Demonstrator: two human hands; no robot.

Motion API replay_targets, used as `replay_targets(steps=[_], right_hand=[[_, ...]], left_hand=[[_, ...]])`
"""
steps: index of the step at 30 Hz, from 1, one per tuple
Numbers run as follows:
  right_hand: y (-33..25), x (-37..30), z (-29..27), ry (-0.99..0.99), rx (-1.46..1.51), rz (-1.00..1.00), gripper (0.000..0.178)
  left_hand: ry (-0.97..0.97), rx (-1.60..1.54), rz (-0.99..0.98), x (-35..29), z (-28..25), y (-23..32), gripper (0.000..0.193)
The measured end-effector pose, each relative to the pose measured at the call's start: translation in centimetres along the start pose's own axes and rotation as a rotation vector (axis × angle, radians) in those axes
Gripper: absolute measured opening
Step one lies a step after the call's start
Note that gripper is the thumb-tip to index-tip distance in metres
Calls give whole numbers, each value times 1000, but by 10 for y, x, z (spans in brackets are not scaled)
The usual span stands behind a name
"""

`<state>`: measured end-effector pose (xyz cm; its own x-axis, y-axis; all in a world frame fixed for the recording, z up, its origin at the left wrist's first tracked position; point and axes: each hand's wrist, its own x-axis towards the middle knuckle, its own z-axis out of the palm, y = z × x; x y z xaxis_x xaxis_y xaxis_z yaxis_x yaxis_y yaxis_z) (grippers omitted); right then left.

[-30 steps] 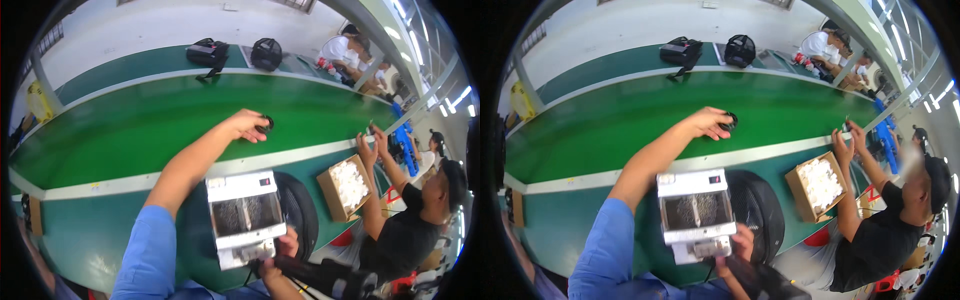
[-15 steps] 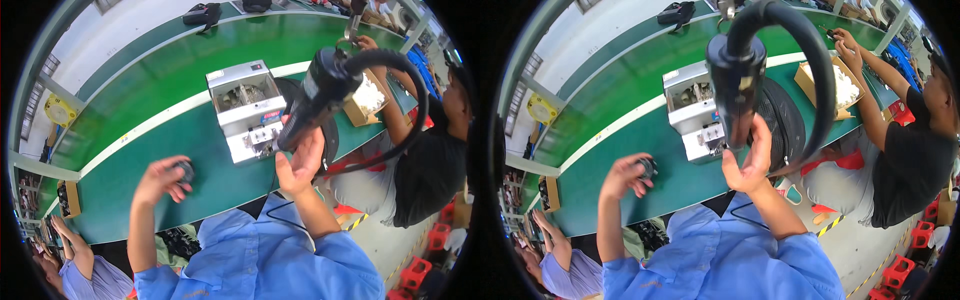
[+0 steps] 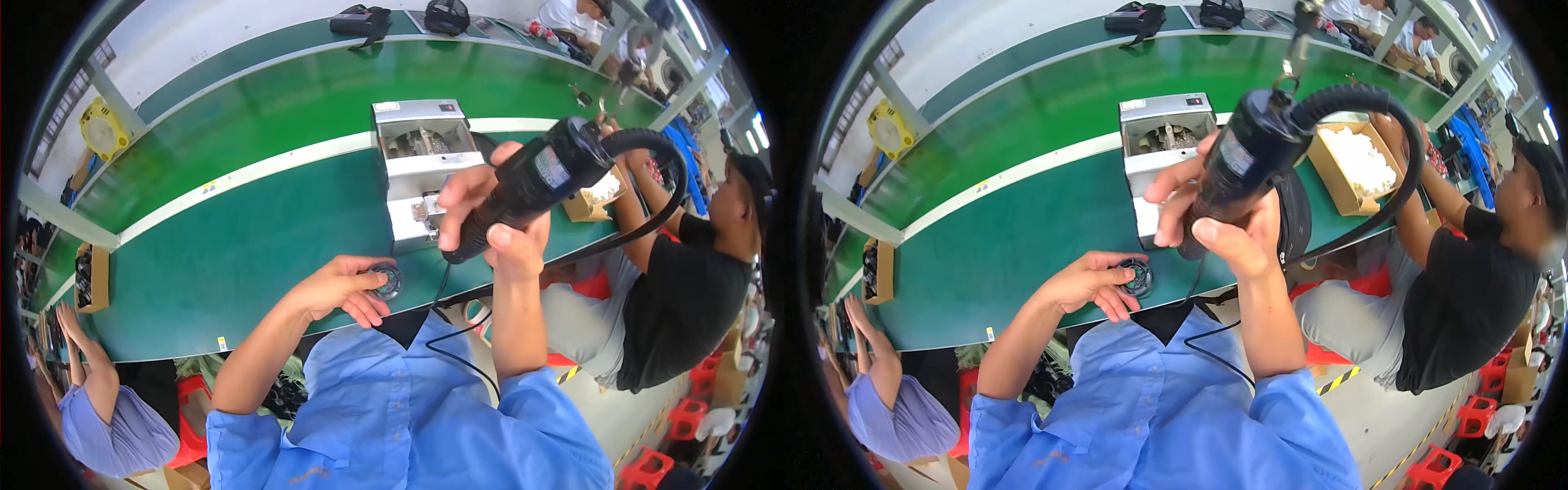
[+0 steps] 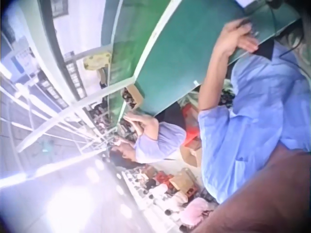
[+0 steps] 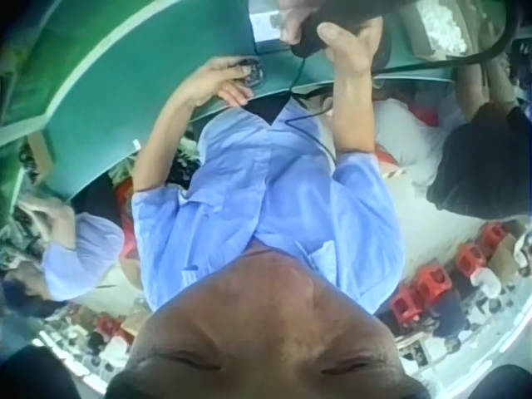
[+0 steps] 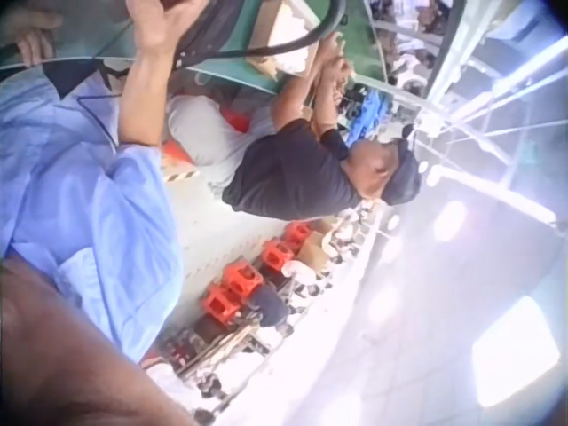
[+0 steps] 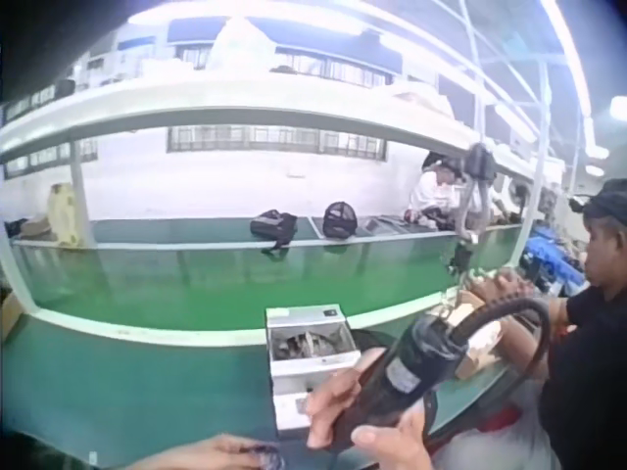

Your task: Operating a component assembly machine and using a handheld power tool to assemble cooling fans on a production line.

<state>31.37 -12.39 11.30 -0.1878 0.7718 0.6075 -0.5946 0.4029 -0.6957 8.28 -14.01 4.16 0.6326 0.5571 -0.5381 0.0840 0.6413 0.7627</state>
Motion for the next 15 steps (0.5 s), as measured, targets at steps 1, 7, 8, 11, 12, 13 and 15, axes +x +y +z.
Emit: replay_targets(steps=[1,7,8,11,12,13,15], right_hand=[[0,1,-3,-26,-36,-16,77],[-8,28,1,-43,-223,-140,88],[-9,36,1,-63,-259,-166,87],[-2,54,4,-54,-324,-260,73],[1,57,4,-54,-344,-250,70],[3,60,3,-55,-364,-239,67],[13,61,2,-54,-372,-208,56]], left_hand=[[6,-10,8,1,1,1,48],[29,53,15,7,12,-2,47],[44,39,38,9,13,-2,46],[69,18,71,12,19,-2,44],[81,5,88,13,21,-1,42],[81,7,86,15,21,0,42],[73,-10,119,17,21,-5,44]])
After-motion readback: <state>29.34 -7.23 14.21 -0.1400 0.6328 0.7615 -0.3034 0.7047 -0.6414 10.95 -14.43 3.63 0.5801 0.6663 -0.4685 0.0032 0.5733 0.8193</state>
